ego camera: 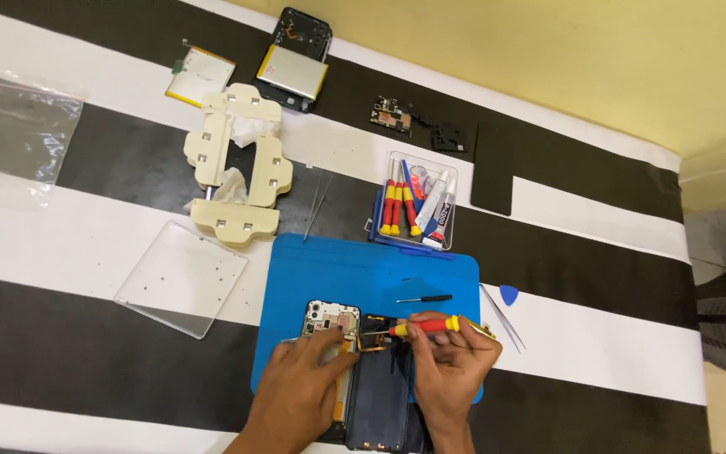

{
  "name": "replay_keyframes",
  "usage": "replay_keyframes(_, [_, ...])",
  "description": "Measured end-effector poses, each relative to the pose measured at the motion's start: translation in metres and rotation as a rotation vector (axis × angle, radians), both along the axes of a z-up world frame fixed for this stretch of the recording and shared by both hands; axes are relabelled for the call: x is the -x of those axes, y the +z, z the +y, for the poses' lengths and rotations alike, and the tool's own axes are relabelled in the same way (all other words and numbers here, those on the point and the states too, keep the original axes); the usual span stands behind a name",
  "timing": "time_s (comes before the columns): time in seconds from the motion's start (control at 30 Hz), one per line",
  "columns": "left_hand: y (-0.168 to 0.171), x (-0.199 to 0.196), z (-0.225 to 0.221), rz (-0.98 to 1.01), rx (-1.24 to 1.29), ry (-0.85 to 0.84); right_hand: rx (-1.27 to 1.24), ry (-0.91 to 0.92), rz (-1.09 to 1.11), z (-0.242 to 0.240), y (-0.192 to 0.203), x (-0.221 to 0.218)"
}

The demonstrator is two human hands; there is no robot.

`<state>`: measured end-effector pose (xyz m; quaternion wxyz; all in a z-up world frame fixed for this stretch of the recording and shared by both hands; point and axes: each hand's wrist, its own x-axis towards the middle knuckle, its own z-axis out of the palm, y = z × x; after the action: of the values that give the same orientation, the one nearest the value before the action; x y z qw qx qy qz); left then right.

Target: Disassembling and cleaning the internal components of a mobile phone on a repair bench.

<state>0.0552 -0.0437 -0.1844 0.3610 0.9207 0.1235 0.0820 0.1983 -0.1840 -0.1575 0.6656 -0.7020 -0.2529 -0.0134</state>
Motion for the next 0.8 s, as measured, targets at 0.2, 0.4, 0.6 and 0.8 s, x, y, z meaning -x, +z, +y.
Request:
replay_keyframes(0.2, [-0.005,0.007,-0.011,-0.036,-0.108,-0.031,0.049,0.027,-0.04,0.004,0.002,0.004])
replay_keyframes(0.4, [0.002,0.007,-0.009,0.002,-0.106,-0.063,0.082,0.06,-0.043,0.005,-0.002,0.005])
replay_keyframes(0.6, [0.001,0.008,-0.009,-0.016,-0.089,-0.053,0.056,0.084,-0.054,0.005,-0.004,0.005])
replay_keyframes(0.8, [0.002,0.008,-0.008,0.012,-0.074,-0.061,0.046,0.08,-0.043,0.002,-0.01,0.003])
